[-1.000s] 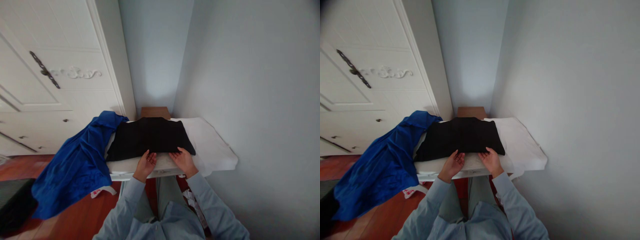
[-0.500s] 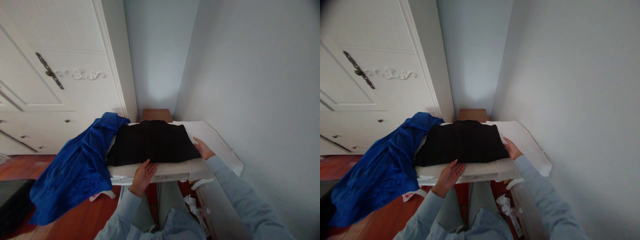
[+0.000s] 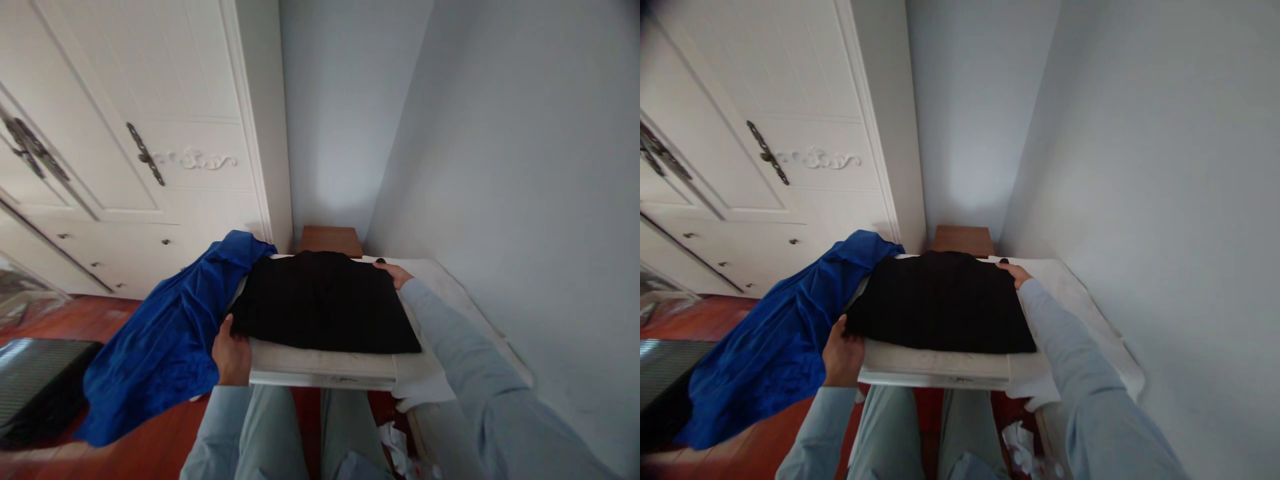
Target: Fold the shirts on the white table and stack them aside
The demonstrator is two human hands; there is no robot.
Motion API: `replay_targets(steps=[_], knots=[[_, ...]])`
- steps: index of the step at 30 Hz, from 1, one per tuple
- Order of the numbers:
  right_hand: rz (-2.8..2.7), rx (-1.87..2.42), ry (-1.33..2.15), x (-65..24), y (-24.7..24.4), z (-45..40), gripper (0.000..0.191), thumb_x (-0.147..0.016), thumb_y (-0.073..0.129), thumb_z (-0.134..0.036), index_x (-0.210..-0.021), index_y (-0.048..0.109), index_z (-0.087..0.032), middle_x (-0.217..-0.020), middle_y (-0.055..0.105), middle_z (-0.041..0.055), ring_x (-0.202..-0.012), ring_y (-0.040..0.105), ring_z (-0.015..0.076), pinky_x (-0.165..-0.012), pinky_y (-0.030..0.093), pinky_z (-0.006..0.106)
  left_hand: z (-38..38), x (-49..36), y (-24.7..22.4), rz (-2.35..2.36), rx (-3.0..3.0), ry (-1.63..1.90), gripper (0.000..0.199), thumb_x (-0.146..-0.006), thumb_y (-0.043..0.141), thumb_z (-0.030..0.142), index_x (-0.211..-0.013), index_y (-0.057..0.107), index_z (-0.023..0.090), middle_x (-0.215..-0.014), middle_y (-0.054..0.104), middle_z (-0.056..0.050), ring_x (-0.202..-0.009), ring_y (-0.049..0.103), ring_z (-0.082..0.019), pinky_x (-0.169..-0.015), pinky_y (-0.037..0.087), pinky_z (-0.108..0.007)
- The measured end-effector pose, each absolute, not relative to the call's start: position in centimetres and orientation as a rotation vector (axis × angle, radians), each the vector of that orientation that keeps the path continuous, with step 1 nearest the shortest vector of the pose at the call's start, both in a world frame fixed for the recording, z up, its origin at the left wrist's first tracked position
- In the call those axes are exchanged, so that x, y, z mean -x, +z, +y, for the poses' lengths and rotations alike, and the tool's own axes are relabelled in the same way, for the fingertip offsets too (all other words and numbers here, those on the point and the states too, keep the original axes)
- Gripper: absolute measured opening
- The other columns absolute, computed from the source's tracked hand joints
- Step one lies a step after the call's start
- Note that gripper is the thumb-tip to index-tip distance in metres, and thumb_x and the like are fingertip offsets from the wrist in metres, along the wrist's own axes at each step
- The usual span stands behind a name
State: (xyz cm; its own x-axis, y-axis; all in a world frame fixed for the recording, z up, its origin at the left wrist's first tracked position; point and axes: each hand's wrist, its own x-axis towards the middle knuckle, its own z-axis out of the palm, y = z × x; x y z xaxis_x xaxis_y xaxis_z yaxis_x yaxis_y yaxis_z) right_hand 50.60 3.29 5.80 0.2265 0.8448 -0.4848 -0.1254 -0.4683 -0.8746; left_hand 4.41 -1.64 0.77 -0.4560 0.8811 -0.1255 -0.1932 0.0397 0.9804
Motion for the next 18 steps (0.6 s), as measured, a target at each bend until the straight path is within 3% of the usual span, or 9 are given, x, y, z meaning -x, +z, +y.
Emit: replay_targets(steps=[4,9,13,18], knots=[[-0.856,1.716,1.237,-50.7,4.7,4.9,0.018,-0.071,0.084,-0.021,-0.076,0.068,-0.013,-0.071,0.073,0.0077,-0.073,0.071,0.0227,-0.085,0.059,0.042,0.0,-5.1,1.4,1.387,-0.487,1.641,0.025,-0.088,0.062,0.038,-0.104,0.069,0.019,-0.095,0.076,-0.009,-0.106,0.072,-0.028,-0.089,0.063,-0.041],[-1.122,1.856,0.901,-50.3,5.3,6.0,0.025,-0.059,0.084,-0.009,-0.058,0.061,-0.019,-0.069,0.070,0.0045,-0.104,0.069,0.0307,-0.102,0.049,0.045,1.5,-5.6,0.5,1.583,-0.671,1.575,0.029,-0.076,0.078,0.032,-0.102,0.070,0.019,-0.089,0.074,-0.008,-0.100,0.073,-0.029,-0.088,0.062,-0.042],[-1.322,1.863,0.672,-49.1,7.2,5.6,0.029,-0.065,0.079,-0.009,-0.053,0.057,-0.023,-0.076,0.071,0.0096,-0.117,0.062,0.0346,-0.108,0.041,0.044,3.4,-6.4,0.2,1.798,-0.678,1.595,0.022,-0.080,0.070,0.028,-0.099,0.068,0.016,-0.087,0.073,-0.009,-0.100,0.072,-0.029,-0.088,0.060,-0.044],[-1.644,1.859,0.391,-47.1,10.7,2.9,0.011,-0.080,0.071,-0.018,-0.070,0.069,-0.022,-0.084,0.074,0.0116,-0.106,0.067,0.0331,-0.098,0.045,0.040,4.7,-7.2,1.6,1.856,-0.714,1.644,0.023,-0.087,0.057,0.025,-0.102,0.069,0.011,-0.093,0.074,-0.011,-0.103,0.071,-0.029,-0.092,0.056,-0.044]])
